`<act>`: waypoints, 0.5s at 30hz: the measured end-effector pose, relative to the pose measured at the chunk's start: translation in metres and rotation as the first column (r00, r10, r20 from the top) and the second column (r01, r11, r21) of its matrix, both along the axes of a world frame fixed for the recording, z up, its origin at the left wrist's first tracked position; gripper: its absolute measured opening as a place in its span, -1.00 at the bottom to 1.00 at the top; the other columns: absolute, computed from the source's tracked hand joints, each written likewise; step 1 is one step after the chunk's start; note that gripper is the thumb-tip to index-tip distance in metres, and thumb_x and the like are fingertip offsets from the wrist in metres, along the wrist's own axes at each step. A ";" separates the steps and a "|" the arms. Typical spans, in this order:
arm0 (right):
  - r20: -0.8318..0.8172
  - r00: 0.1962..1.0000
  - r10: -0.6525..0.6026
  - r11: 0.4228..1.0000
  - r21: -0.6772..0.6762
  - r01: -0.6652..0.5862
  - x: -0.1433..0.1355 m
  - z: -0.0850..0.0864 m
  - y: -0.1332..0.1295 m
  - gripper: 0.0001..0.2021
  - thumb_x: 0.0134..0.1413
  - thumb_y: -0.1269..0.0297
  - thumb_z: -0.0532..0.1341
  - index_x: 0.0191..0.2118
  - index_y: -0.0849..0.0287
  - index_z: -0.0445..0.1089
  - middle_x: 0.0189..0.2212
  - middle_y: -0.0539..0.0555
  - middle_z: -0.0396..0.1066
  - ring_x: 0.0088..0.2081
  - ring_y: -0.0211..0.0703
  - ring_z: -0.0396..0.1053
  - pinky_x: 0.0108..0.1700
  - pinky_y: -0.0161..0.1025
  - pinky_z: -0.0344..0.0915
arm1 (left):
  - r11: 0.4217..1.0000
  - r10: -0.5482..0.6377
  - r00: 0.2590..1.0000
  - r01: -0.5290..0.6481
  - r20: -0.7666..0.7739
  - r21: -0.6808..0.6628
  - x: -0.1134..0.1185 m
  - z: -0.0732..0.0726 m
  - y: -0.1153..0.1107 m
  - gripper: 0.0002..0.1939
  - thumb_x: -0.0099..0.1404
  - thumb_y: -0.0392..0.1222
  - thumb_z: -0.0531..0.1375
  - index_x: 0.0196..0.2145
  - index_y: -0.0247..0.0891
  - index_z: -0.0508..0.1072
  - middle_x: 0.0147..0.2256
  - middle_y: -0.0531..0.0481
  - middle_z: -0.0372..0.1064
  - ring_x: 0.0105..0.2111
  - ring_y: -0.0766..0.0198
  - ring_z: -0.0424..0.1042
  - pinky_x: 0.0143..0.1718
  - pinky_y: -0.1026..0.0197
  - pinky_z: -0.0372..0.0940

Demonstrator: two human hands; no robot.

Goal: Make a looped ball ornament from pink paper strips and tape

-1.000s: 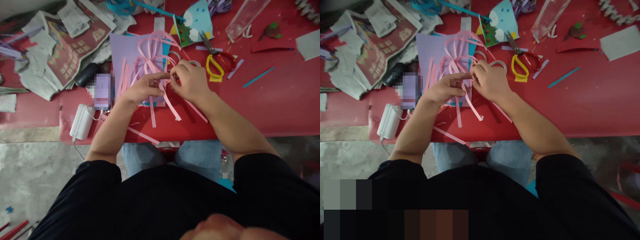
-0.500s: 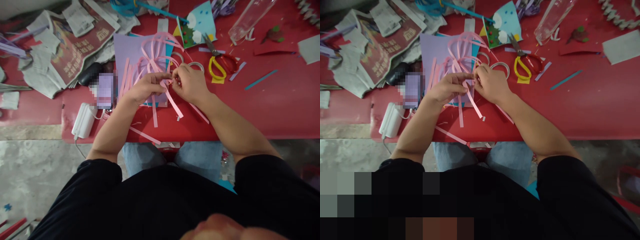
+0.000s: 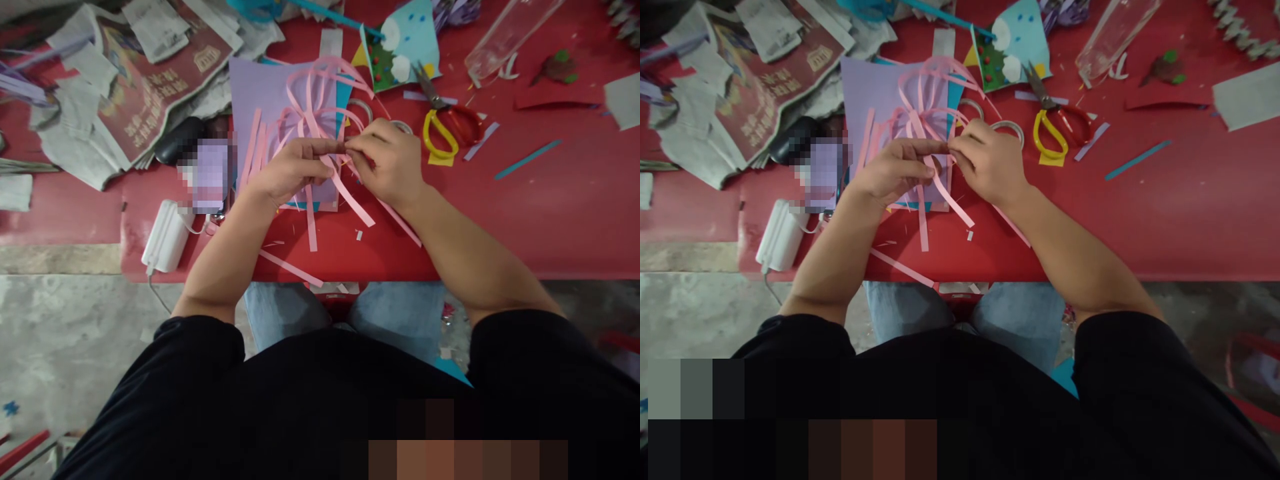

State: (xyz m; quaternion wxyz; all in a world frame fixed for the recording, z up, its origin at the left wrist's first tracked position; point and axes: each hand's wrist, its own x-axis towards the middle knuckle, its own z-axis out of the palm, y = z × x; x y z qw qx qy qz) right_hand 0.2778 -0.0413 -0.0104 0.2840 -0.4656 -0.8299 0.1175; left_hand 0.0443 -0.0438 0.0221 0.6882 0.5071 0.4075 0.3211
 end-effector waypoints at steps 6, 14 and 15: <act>0.044 0.998 0.040 0.995 -0.090 -0.036 -0.002 0.015 -0.003 -0.43 0.46 -0.28 -0.10 0.00 -0.04 0.51 -0.01 0.16 0.52 -0.03 0.07 0.40 0.02 0.09 0.33 | 0.997 0.011 0.998 -0.007 0.055 -0.075 0.000 0.005 0.001 -0.68 0.09 -0.46 0.32 -0.16 -0.32 0.62 -0.47 0.04 0.49 -0.53 0.43 0.41 -0.43 0.32 0.34; 0.088 0.995 0.048 0.993 -0.114 -0.038 -0.003 0.019 -0.005 -0.36 0.44 -0.33 -0.15 0.07 -0.01 0.47 0.05 0.20 0.48 0.05 0.15 0.42 0.05 0.13 0.34 | 0.999 0.032 0.998 -0.030 0.051 -0.042 -0.004 0.001 0.003 -0.73 0.09 -0.35 0.37 -0.20 -0.31 0.61 -0.43 0.01 0.49 -0.48 0.37 0.48 -0.42 0.29 0.37; 0.090 0.995 0.051 0.993 -0.113 -0.041 -0.002 0.019 -0.005 -0.37 0.44 -0.33 -0.15 0.08 -0.03 0.47 0.05 0.19 0.48 0.06 0.16 0.42 0.06 0.13 0.35 | 0.999 0.042 0.998 -0.040 0.045 -0.036 -0.006 0.000 0.004 -0.73 0.09 -0.33 0.38 -0.19 -0.30 0.60 -0.45 0.02 0.47 -0.47 0.35 0.48 -0.41 0.28 0.37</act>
